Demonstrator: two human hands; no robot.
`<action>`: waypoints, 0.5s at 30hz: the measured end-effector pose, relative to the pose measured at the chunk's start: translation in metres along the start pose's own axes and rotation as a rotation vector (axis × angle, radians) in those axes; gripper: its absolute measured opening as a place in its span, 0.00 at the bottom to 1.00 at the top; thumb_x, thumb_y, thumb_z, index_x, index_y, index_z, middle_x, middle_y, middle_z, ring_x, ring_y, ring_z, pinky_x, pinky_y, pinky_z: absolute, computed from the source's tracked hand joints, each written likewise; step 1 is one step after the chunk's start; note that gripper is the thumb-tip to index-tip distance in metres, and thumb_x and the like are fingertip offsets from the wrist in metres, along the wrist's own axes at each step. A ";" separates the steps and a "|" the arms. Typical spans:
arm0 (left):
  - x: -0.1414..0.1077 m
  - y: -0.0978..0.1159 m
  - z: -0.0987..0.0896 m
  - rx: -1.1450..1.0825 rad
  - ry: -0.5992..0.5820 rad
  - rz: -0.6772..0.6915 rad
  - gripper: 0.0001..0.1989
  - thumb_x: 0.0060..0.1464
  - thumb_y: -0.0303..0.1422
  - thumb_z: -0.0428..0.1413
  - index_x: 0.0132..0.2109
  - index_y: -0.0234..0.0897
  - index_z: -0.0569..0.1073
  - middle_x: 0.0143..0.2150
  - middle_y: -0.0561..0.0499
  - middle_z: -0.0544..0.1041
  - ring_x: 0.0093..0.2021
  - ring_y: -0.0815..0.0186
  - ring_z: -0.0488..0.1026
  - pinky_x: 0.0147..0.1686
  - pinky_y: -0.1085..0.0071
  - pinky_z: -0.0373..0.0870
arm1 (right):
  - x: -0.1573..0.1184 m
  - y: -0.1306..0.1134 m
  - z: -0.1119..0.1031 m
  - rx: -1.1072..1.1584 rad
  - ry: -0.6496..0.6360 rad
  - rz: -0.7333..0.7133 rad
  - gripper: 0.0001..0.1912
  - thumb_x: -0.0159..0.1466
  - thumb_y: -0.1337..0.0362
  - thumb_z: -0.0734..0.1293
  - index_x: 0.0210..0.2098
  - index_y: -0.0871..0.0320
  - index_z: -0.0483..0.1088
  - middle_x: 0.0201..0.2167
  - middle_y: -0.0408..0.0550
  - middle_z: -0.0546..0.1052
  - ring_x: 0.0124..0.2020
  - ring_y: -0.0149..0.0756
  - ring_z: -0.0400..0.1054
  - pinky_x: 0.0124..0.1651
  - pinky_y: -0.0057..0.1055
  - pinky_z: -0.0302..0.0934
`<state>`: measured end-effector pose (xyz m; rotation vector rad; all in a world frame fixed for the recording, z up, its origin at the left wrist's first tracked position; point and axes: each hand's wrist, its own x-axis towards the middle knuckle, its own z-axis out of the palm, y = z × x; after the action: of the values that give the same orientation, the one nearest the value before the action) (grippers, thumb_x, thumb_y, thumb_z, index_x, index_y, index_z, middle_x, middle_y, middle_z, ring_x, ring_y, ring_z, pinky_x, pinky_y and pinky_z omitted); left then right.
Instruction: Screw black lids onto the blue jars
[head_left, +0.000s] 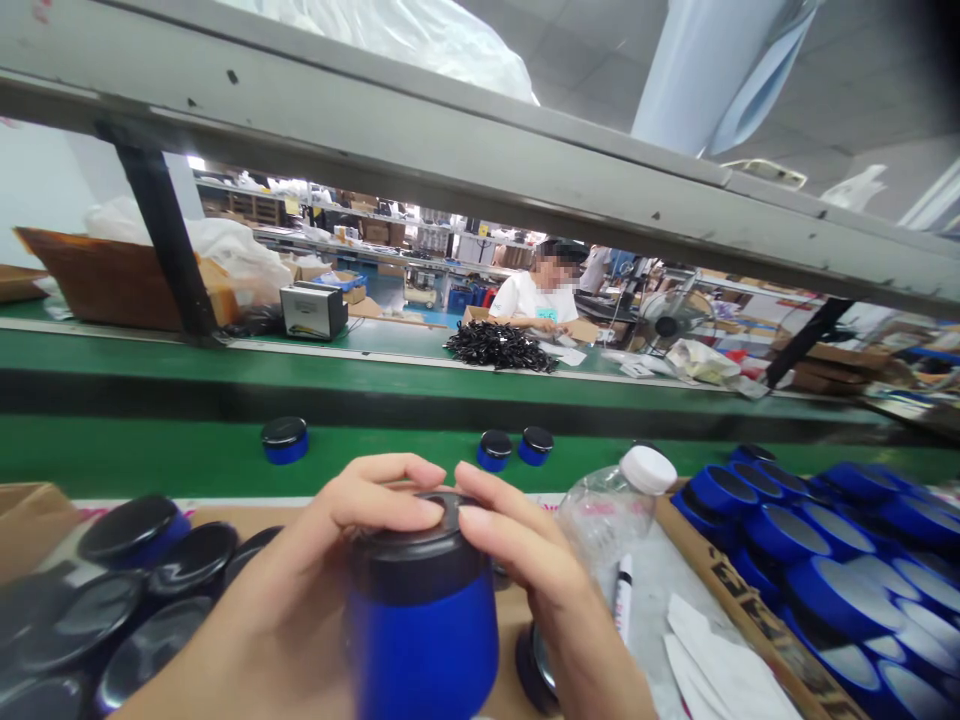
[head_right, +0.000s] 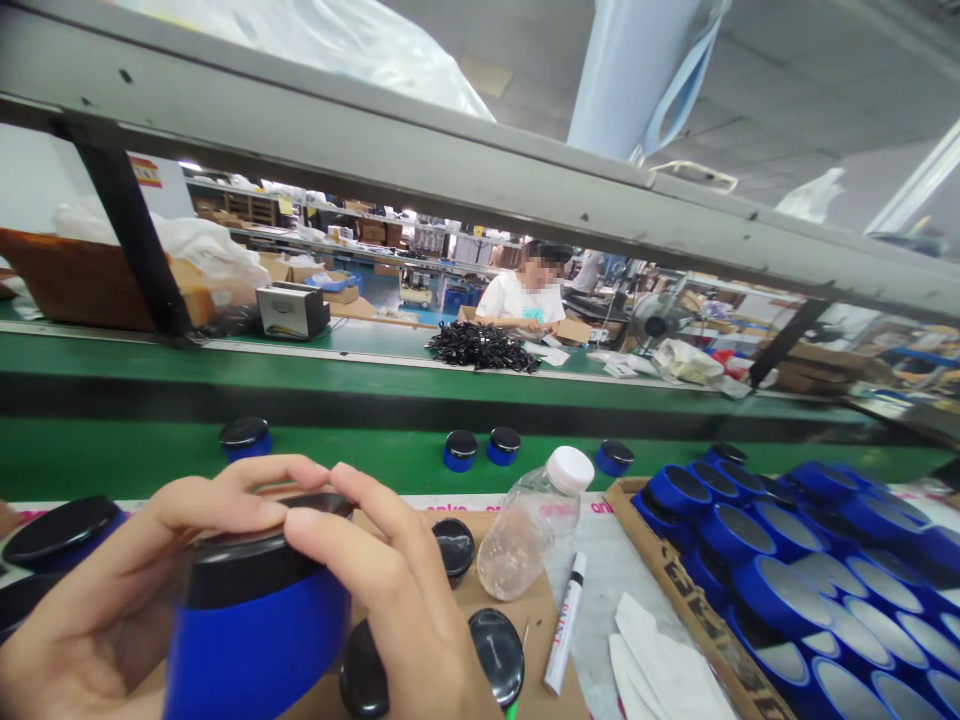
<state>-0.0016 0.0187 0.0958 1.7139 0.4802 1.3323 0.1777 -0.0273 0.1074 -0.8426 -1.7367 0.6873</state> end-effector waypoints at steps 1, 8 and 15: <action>0.000 0.000 0.000 -0.018 0.006 0.006 0.16 0.57 0.31 0.61 0.51 0.51 0.72 0.56 0.52 0.71 0.55 0.62 0.75 0.49 0.79 0.74 | 0.001 0.001 0.000 0.014 0.000 0.003 0.20 0.72 0.55 0.55 0.62 0.29 0.55 0.67 0.23 0.56 0.68 0.21 0.50 0.66 0.16 0.47; 0.008 0.013 -0.011 0.184 -0.135 -0.020 0.24 0.54 0.27 0.62 0.54 0.54 0.69 0.57 0.54 0.71 0.57 0.62 0.73 0.52 0.80 0.72 | 0.006 0.011 -0.001 -0.010 0.000 -0.090 0.30 0.64 0.61 0.69 0.62 0.38 0.57 0.64 0.38 0.63 0.66 0.30 0.57 0.66 0.22 0.53; 0.013 0.009 -0.015 0.658 -0.083 0.105 0.22 0.55 0.35 0.58 0.56 0.57 0.65 0.56 0.59 0.74 0.53 0.66 0.76 0.45 0.90 0.70 | 0.012 0.023 -0.008 -0.370 0.064 -0.271 0.33 0.60 0.63 0.73 0.60 0.52 0.57 0.59 0.48 0.69 0.62 0.31 0.64 0.65 0.22 0.56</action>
<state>-0.0129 0.0296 0.1109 2.3439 0.8579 1.2448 0.1879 -0.0036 0.0984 -0.8428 -1.9035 0.1572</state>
